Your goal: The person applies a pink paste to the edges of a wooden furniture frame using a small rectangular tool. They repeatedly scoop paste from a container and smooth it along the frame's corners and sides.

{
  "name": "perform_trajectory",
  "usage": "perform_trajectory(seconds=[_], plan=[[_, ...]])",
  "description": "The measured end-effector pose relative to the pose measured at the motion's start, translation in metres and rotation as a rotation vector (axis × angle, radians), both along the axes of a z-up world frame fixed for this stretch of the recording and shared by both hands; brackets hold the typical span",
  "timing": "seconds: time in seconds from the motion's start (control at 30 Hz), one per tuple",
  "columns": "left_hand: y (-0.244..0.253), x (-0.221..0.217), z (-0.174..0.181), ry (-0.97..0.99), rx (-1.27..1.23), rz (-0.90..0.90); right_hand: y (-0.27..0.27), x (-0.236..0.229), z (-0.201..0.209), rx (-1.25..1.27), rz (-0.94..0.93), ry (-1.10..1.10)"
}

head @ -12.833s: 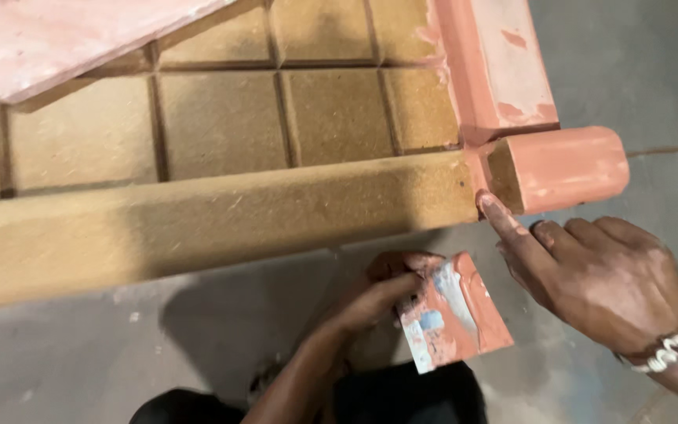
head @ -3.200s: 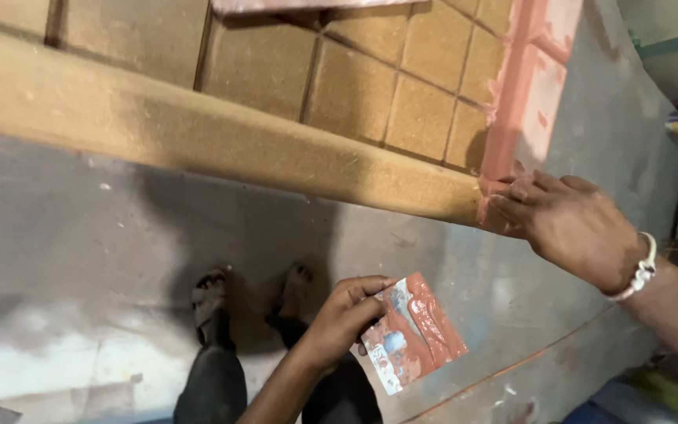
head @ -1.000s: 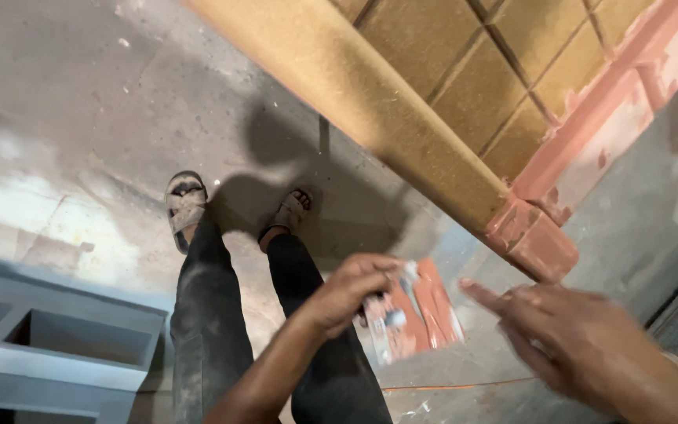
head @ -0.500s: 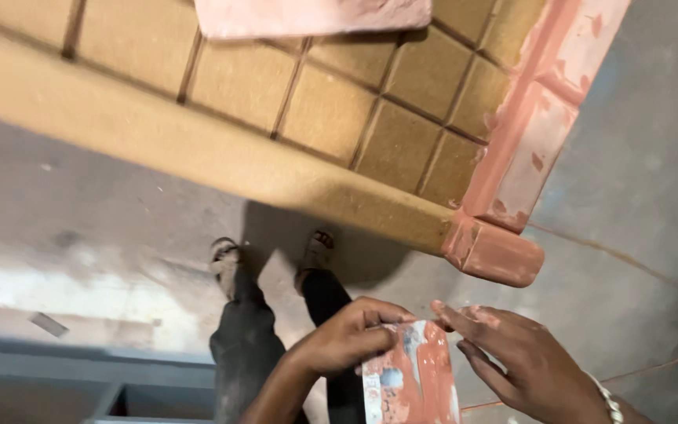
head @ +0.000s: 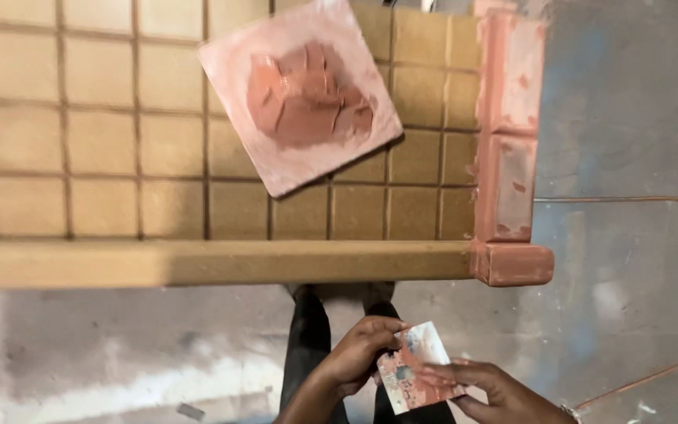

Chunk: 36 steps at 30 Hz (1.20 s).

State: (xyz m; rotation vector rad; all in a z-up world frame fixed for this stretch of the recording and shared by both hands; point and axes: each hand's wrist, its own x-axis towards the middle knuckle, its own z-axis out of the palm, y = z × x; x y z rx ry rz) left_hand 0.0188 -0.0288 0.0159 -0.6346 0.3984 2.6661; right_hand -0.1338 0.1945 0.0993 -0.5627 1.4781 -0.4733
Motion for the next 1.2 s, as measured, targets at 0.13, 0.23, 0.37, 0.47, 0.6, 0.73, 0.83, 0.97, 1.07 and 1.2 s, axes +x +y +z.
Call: perform_trajectory(seconds=[0.13,0.23,0.37,0.47,0.6,0.73,0.83,0.97,1.07,1.2], plan=[[-0.032,0.011,0.027,-0.051,-0.096,-0.006,0.000,0.013,0.032,-0.016,-0.431,-0.484],[-0.054,0.016,0.040,0.053,-0.160,-0.058,-0.016,0.014,0.077,-0.250,-0.420,-0.337],[-0.040,0.015,0.064,0.165,-0.131,-0.178,-0.042,0.048,0.100,-0.542,-0.116,0.388],[-0.048,0.009,0.090,0.225,-0.084,-0.205,-0.031,0.063,0.104,-0.294,0.109,0.626],[-0.047,0.017,0.118,0.187,-0.100,-0.145,0.003,0.060,0.127,-0.406,0.208,0.801],[-0.024,0.031,0.129,0.246,-0.175,-0.142,0.017,0.079,0.157,-0.481,-0.118,0.871],[-0.008,0.044,0.141,0.386,-0.329,-0.183,0.019,0.101,0.172,-0.374,-0.399,0.632],[-0.004,0.066,0.164,0.424,-0.494,-0.239,0.027,0.111,0.159,-0.653,-0.230,0.638],[0.000,0.088,0.165,0.416,-0.341,-0.115,0.036,0.116,0.122,-0.606,-0.148,0.484],[-0.004,0.118,0.165,0.158,-0.445,0.041,0.047,0.125,0.092,-0.639,-0.375,-0.352]])
